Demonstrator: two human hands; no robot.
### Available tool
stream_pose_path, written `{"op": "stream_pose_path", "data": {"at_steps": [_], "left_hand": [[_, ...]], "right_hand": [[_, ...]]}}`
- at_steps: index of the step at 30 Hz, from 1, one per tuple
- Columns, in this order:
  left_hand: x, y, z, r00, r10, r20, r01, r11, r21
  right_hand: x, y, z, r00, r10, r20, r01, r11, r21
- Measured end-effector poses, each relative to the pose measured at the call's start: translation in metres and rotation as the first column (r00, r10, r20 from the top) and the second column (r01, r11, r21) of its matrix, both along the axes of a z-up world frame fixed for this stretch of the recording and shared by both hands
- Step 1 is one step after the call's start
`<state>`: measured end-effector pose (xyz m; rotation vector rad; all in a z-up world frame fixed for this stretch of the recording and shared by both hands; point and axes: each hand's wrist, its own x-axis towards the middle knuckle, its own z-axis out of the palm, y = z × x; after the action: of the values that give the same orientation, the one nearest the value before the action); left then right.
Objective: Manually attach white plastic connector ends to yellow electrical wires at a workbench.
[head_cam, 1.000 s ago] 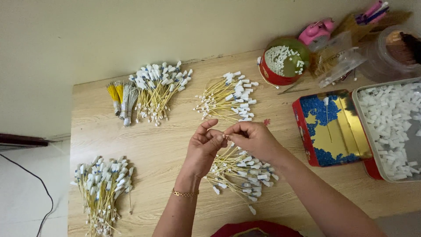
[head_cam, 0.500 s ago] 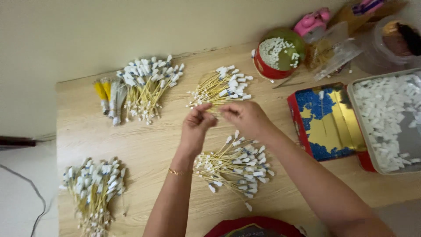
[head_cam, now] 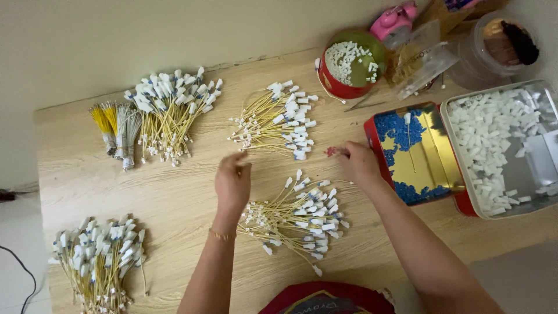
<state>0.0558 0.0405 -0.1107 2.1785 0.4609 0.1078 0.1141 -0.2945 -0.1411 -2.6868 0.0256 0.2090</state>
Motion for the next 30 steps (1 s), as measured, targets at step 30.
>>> {"op": "stream_pose_path", "data": {"at_steps": [30], "left_hand": [[-0.123, -0.003, 0.011, 0.947, -0.299, -0.116, 0.32, 0.861, 0.395]], "right_hand": [[-0.005, -0.007, -0.009, 0.996, 0.093, -0.01, -0.094, 0.987, -0.132]]}}
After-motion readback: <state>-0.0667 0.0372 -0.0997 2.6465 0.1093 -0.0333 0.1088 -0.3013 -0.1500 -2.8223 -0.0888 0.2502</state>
